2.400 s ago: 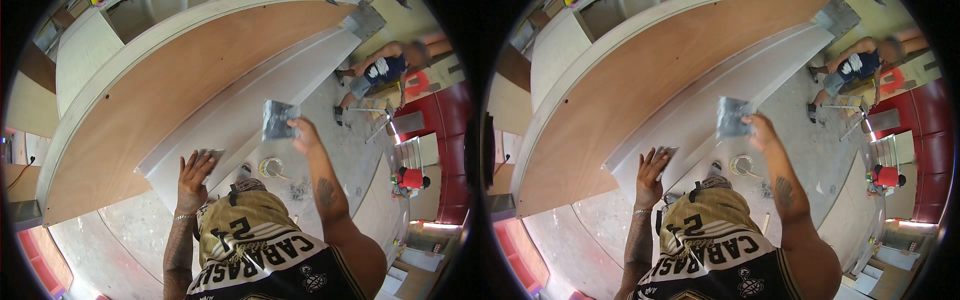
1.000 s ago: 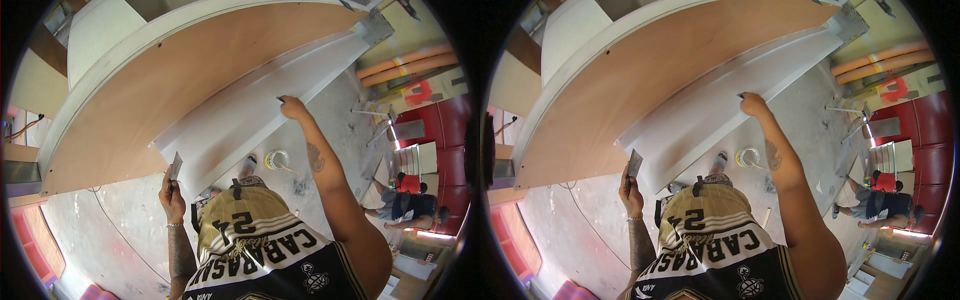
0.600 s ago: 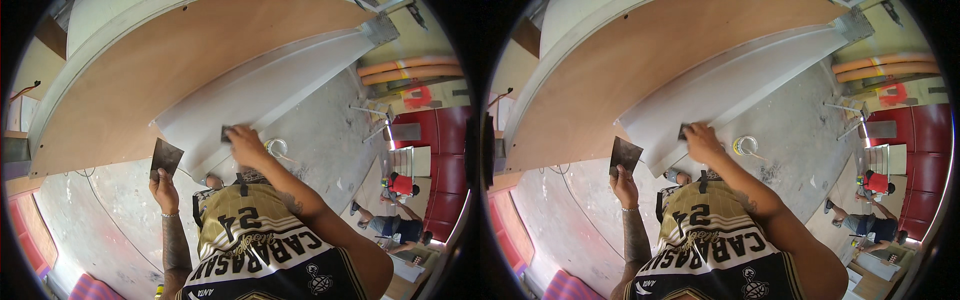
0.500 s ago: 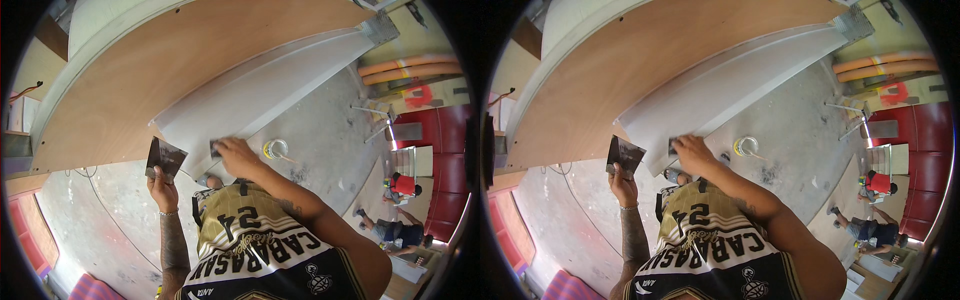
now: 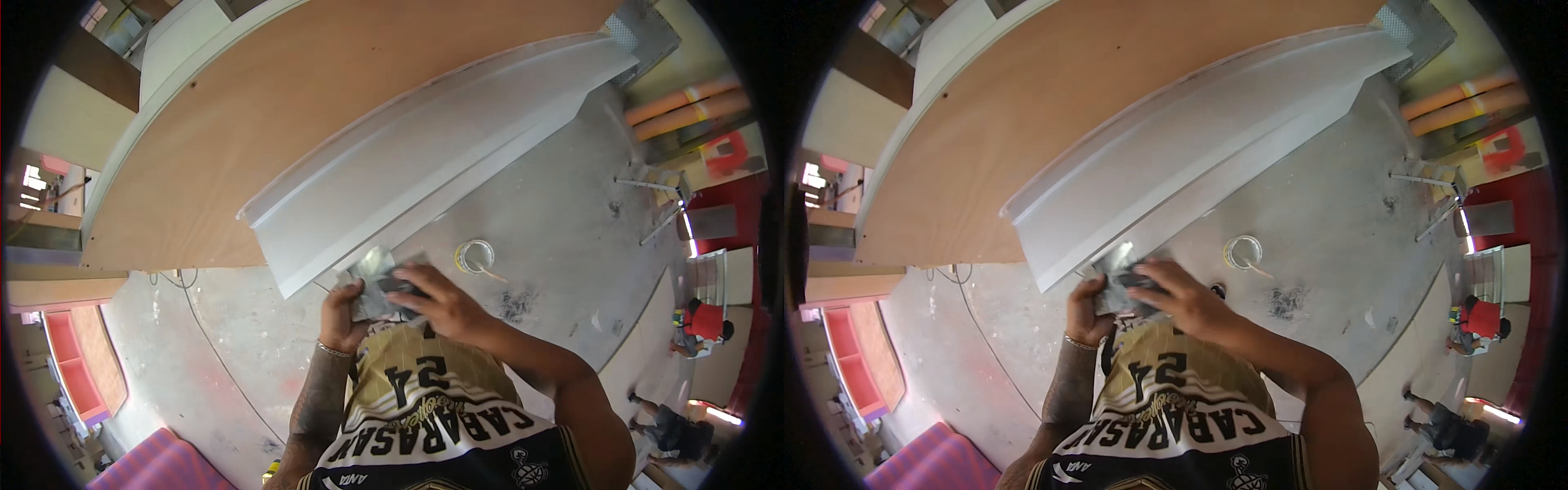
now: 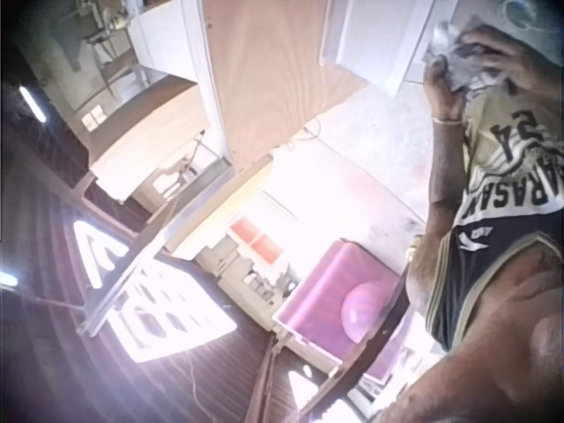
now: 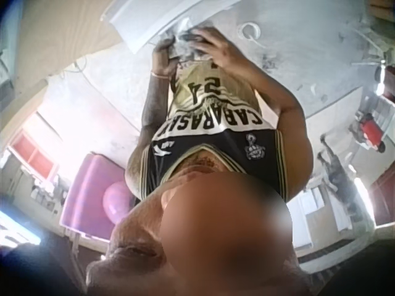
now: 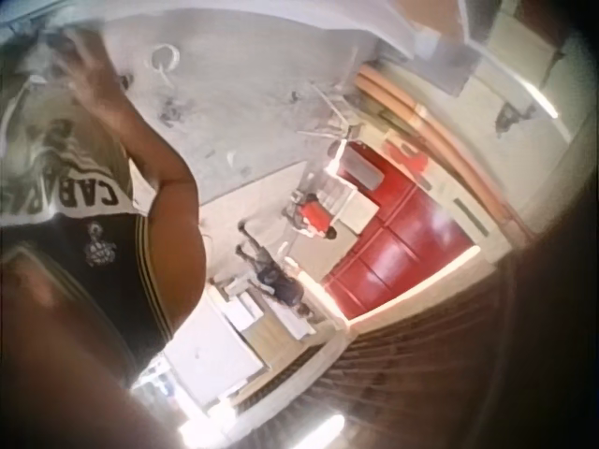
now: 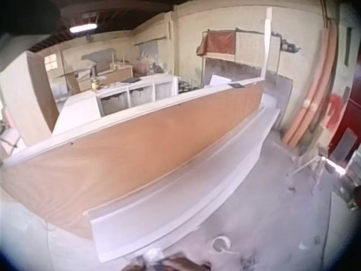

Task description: The person scoops filler from a bucket and applies it onto the surface and edges of a wooden structure using putty knives.

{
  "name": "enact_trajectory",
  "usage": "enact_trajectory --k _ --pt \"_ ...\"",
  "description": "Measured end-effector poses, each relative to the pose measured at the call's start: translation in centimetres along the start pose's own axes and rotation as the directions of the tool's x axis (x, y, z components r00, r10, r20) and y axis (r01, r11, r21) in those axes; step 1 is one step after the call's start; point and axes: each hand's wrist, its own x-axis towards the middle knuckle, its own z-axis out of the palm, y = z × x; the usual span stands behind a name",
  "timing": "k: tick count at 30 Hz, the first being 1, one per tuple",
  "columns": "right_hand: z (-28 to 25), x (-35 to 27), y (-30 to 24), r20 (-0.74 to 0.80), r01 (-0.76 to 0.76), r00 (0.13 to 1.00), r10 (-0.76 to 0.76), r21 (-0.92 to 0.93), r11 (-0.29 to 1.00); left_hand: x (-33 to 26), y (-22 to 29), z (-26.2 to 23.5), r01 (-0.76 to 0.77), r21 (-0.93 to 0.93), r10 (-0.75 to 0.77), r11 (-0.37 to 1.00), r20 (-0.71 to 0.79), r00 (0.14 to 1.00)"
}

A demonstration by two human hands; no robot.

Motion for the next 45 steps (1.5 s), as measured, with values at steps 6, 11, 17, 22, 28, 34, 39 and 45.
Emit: enact_trajectory --k 6,11,17,22,28,34,39,45 --pt "-3.7 -22.5 16.1 0.217 -0.653 0.676 0.704 -0.266 0.709 5.3 -10.0 1.9 0.076 0.150 -0.063 0.986 -0.091 0.994" --pt "0.8 -38.9 29.8 -0.059 -0.994 -0.055 0.997 -0.094 -0.060 15.0 -18.5 0.3 -0.002 0.152 0.034 0.988 -0.207 0.978" --pt "16.1 -44.7 41.6 0.120 -0.946 -0.114 0.986 0.290 -0.145 31.0 -27.0 -17.3 0.313 0.517 -0.136 0.797 -0.350 0.927" --pt "19.0 -44.9 47.7 -0.122 -0.714 -0.406 0.906 0.661 -0.231 41.0 -32.6 -23.1 0.541 0.557 -0.146 0.630 -0.599 0.787" --pt "15.1 -39.7 50.4 -0.244 -0.828 -0.047 0.969 0.552 0.099 47.3 -32.0 -21.9 0.385 0.870 -0.063 0.306 -0.386 0.921" --pt "7.1 -36.4 43.1 -0.421 -0.857 0.363 0.831 0.200 0.475 49.0 -32.7 -20.4 0.309 0.876 -0.056 0.371 -0.311 0.949" --pt "-0.1 -33.1 32.7 -0.404 -0.818 0.406 0.820 0.239 0.523 50.1 -33.4 -23.1 0.320 0.728 -0.117 0.607 -0.316 0.942" --pt "-3.0 -34.1 24.0 -0.354 -0.846 0.239 0.904 0.381 0.373 48.2 -40.3 -17.5 0.381 0.653 -0.425 0.655 -0.099 0.900"
